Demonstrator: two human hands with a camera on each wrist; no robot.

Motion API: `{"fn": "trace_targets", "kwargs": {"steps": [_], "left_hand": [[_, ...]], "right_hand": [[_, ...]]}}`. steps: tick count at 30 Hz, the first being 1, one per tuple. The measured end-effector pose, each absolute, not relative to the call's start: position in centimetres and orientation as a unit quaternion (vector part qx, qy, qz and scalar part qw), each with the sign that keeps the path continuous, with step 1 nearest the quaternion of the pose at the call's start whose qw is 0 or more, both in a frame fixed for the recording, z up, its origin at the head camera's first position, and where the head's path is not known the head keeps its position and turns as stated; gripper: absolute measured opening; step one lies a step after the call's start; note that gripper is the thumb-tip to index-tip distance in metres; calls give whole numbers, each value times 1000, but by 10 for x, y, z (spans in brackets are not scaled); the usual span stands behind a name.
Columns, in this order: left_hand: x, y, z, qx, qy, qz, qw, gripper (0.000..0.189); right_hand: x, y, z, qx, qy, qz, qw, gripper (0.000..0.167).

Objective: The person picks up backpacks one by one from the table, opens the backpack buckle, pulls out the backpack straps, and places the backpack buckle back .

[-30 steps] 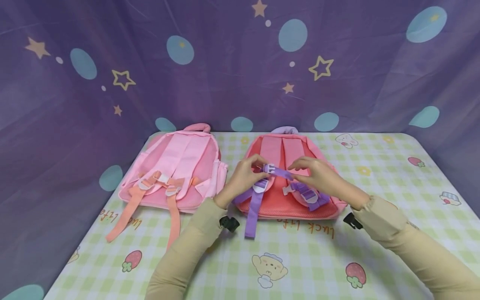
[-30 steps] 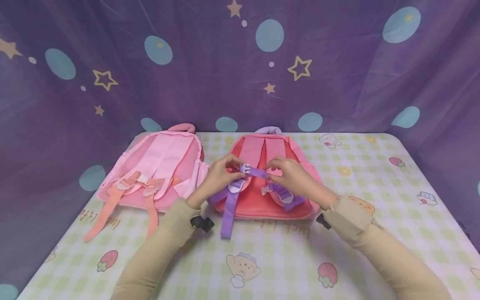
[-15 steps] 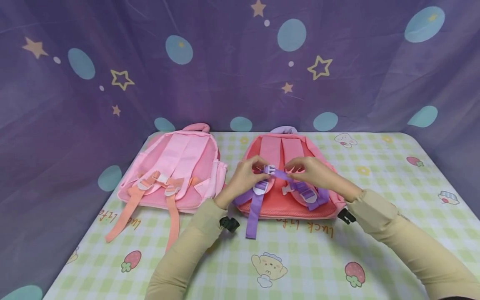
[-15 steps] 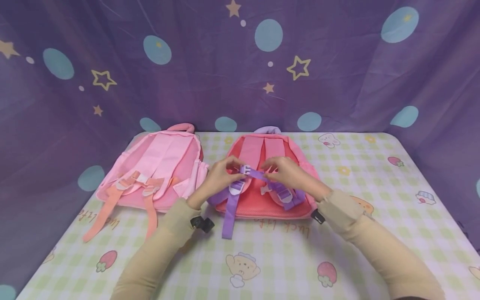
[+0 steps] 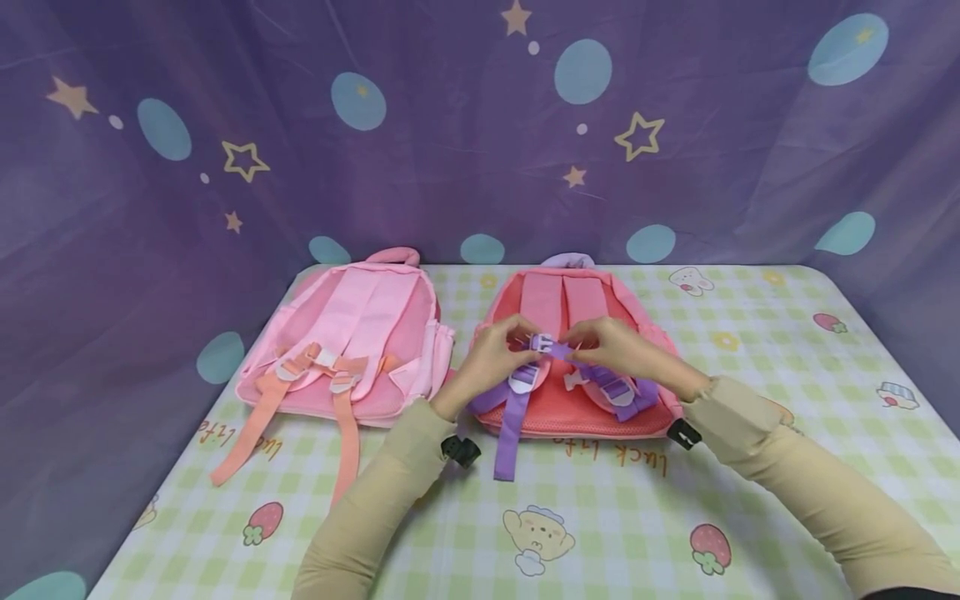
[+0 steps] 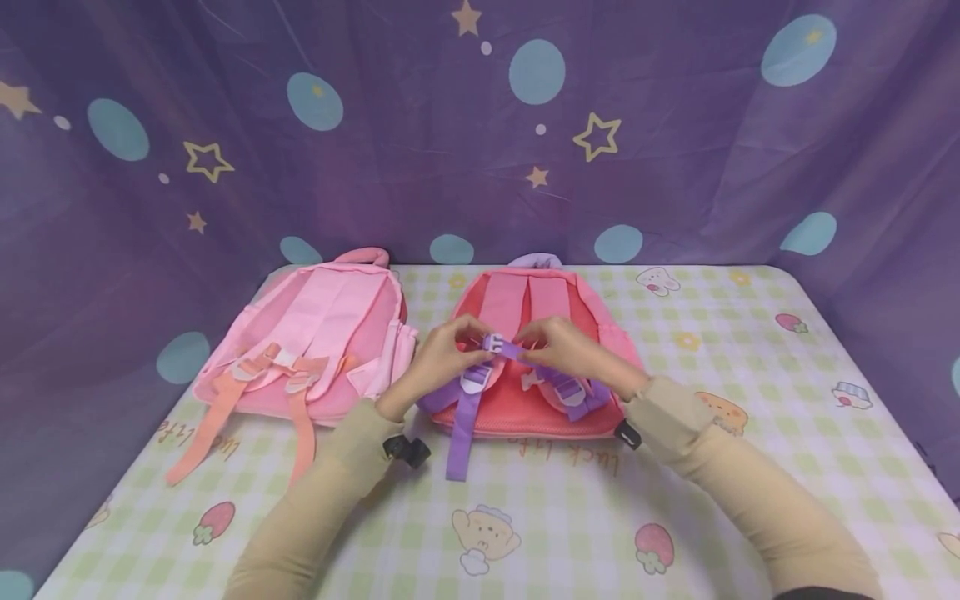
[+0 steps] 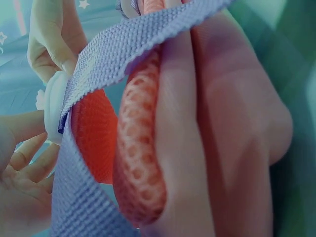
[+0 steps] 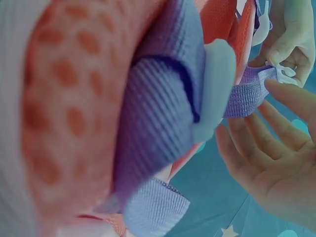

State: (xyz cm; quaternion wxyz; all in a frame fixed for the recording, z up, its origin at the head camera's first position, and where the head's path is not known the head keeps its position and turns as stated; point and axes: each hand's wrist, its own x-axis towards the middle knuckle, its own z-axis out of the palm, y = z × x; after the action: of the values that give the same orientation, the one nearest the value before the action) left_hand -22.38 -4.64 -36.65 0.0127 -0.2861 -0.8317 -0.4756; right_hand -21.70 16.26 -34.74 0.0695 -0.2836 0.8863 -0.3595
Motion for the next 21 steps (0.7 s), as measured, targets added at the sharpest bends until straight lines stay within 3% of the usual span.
{"fn": "trace_targets", "kwargs": {"steps": [21], "left_hand": [[-225, -46, -371, -291, -830, -476, 2, 21]], "right_hand": [[-217, 159, -351, -252, 885, -387, 57, 18]]}}
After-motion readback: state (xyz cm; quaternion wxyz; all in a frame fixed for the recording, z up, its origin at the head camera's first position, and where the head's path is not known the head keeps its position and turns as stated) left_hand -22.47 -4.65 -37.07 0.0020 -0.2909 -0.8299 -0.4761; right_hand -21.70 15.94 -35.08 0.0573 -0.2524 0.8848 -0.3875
